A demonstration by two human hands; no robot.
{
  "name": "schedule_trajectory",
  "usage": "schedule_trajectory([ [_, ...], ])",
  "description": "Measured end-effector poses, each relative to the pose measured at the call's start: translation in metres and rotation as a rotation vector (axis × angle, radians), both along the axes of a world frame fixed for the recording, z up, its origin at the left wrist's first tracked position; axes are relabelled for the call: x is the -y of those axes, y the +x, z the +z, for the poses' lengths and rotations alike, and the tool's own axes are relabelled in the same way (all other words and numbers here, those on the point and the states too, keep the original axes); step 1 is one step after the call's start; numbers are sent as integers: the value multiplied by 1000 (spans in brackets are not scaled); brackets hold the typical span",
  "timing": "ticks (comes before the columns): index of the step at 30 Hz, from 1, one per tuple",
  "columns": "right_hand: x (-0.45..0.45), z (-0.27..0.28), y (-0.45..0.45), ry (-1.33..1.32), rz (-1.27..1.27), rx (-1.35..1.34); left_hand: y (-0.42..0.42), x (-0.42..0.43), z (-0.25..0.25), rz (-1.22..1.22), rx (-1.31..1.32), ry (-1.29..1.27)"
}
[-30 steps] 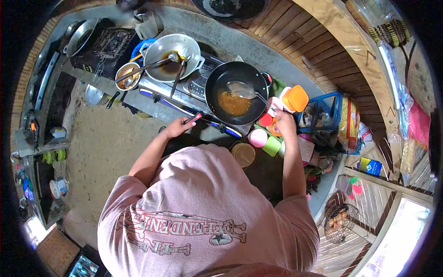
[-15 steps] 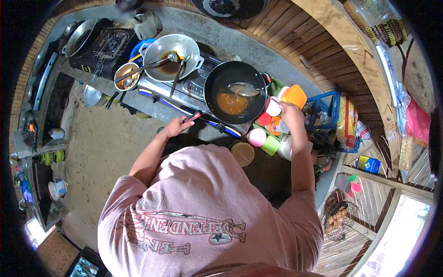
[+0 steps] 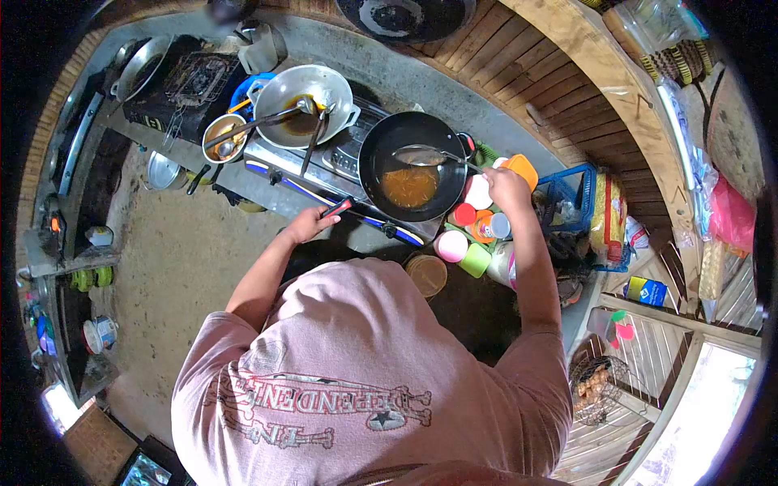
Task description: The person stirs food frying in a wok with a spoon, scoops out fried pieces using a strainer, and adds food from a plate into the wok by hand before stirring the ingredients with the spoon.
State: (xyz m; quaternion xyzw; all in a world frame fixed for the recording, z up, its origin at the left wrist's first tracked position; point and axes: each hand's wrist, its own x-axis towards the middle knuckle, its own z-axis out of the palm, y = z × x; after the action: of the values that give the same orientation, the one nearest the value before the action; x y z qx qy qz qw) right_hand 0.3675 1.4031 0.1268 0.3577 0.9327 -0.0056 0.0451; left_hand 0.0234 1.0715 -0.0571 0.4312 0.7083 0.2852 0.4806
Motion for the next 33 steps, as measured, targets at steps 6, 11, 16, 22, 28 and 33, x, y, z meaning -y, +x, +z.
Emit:
schedule_trajectory([
  [6, -11, -6, 11, 56, -9, -19, -2, -1, -8, 0, -4, 0],
  [11, -10, -9, 15, 31, -4, -55, -2, 0, 2, -25, -26, 12],
  [16, -20, -3, 15, 114, 57, -43, -1, -1, 2, -10, 19, 37],
  [22, -26, 20, -12, 285, 101, 176, -3, 0, -9, -3, -20, 70],
  [28, -38, 6, -17, 240, 94, 395, -2, -1, 5, -6, -11, 16],
  [33, -27, -52, 22, -8, -45, 316, 4, -4, 20, -42, -165, 39],
])
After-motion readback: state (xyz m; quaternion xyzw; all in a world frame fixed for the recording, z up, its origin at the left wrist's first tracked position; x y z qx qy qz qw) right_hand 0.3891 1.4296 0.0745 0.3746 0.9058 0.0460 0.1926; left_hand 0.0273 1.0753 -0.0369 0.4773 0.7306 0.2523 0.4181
